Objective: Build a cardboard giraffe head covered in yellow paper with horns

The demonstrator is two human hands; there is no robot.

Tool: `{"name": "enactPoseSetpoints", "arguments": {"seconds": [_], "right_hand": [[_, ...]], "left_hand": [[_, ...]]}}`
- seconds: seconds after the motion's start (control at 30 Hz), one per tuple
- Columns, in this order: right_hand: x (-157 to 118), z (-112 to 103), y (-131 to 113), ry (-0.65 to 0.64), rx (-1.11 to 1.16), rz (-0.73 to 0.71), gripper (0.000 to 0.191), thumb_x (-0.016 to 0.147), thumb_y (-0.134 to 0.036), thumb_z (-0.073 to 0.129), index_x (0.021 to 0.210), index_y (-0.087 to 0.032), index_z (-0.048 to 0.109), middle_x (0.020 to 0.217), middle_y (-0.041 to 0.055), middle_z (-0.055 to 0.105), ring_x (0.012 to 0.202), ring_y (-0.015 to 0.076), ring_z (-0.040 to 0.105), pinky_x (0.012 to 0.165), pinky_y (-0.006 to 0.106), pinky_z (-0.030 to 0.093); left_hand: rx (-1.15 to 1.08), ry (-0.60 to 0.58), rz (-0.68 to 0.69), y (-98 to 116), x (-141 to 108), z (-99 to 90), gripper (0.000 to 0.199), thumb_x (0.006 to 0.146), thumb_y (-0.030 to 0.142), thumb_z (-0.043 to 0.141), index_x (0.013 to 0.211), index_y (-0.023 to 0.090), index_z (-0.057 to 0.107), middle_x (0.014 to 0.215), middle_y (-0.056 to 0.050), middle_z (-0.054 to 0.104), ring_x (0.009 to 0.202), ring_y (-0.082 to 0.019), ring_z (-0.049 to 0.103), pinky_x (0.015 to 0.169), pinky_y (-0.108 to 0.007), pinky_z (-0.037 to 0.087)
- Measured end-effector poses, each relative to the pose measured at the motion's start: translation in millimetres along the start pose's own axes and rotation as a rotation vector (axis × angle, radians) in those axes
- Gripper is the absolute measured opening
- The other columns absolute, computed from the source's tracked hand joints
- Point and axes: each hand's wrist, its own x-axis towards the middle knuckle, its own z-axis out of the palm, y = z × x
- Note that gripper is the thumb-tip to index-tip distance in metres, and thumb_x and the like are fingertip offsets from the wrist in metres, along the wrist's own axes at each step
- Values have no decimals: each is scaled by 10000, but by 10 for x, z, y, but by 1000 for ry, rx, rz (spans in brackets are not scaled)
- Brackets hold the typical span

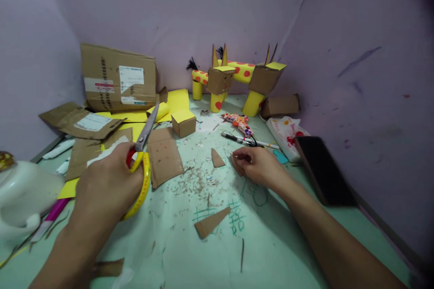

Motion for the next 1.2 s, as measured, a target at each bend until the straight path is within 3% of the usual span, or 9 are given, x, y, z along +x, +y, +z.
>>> {"name": "enactPoseSetpoints", "arguments": {"seconds": [0.13,0.3,0.47,0.63,0.83,0.97,1.07,1.2], "right_hand": [[18,52,22,6,115,14,296,640,-114,572,876,-210,723,808,56,720,780,231,614,672,290,413],[59,106,19,-78,369,72,371,644,-73,535,985,-140,664,851,73,698,746,183,619,654,267,461],[30,69,-70,-194,583,134,379,580,-60,508,928,-121,645,739,43,674,667,156,620,589,248,471],[-3,20,-126,-260,863,256,459,462,-29,472,871,-149,641,744,19,657,663,143,609,582,233,449],[3,38,-125,-211,671,178,340,617,-183,599,952,-132,634,714,14,638,620,124,573,562,228,426],[34,67,-75,-180,526,150,262,638,-243,640,870,-123,664,578,-19,592,511,109,508,473,214,373],[47,68,-20,-142,382,124,156,616,-175,624,754,-139,688,503,-31,560,476,112,480,441,212,337],[-3,-4,-7,-47,201,97,324,543,-67,598,824,-184,709,683,13,665,642,169,570,563,248,395]], "left_hand": [[46,-40,-51,-169,68,-101,469,848,481,242,1122,201,500,971,-156,627,818,-353,601,559,-333,389],[95,-134,-107,-369,173,-48,383,841,387,263,1084,187,482,945,-161,625,827,-369,612,557,-346,408],[81,-210,-83,-399,224,24,465,851,453,204,1003,158,532,1032,-210,587,927,-400,588,602,-394,427],[100,-169,-26,-377,206,41,526,868,464,137,992,136,529,1008,-221,597,937,-403,581,615,-425,447],[73,-194,-136,-382,254,43,531,850,503,187,976,138,551,1077,-220,574,974,-409,565,662,-456,453],[91,-150,-36,-406,246,46,583,852,517,145,989,127,556,1085,-220,559,986,-399,559,608,-415,463],[122,-157,-53,-443,262,85,531,845,503,192,963,154,574,1029,-189,603,944,-372,585,591,-396,458],[115,-212,-78,-532,313,160,428,819,477,290,934,198,593,918,-156,654,848,-354,626,552,-369,434]]}}
